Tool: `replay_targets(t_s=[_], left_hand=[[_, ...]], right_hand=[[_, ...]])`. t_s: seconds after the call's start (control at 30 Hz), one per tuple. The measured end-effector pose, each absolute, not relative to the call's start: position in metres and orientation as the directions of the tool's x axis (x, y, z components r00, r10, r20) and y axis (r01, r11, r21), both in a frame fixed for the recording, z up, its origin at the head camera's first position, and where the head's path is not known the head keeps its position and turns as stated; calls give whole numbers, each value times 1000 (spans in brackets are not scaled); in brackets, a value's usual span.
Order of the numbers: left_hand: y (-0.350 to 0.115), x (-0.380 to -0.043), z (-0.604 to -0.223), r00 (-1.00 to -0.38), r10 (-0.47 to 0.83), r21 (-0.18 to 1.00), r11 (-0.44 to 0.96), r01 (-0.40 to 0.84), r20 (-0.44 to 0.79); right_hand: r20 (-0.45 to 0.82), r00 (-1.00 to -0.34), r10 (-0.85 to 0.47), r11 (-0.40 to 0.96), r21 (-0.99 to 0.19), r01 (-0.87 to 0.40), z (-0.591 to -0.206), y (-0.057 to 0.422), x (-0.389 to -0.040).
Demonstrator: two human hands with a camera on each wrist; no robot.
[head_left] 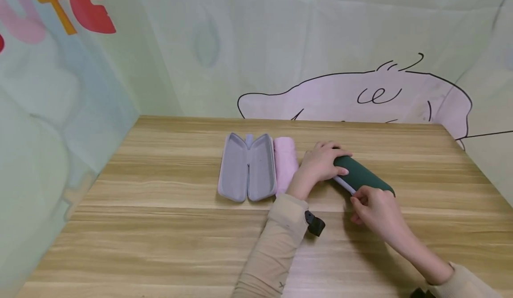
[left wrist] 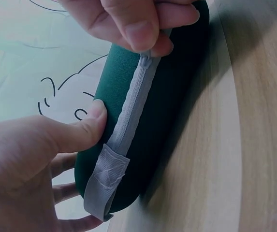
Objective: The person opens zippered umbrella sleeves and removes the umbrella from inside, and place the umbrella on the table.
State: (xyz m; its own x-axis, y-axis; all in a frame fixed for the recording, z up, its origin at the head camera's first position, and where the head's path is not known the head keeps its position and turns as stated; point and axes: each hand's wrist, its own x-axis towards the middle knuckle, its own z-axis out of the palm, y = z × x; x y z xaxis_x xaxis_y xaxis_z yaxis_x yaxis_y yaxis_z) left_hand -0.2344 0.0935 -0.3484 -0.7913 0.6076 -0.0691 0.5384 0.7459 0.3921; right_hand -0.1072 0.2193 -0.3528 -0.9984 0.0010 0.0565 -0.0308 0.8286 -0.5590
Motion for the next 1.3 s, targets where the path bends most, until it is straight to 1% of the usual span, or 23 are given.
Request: replay_targets(t_s=[0.47, 0.8, 1.3], left_hand=[[91, -236, -348, -784, 618, 406, 731, 548, -54], [90, -235, -347, -788, 611, 417, 735, 534, -69], [92, -237, -347, -783, 617, 393, 740, 545, -77]], right_hand=[[64, -998, -25, 840, -540, -56, -352, 214, -119], [46, -999, -27, 839, -542, -47, -352, 212, -123], [56, -998, -34, 832, -551, -59, -351, 208, -129]])
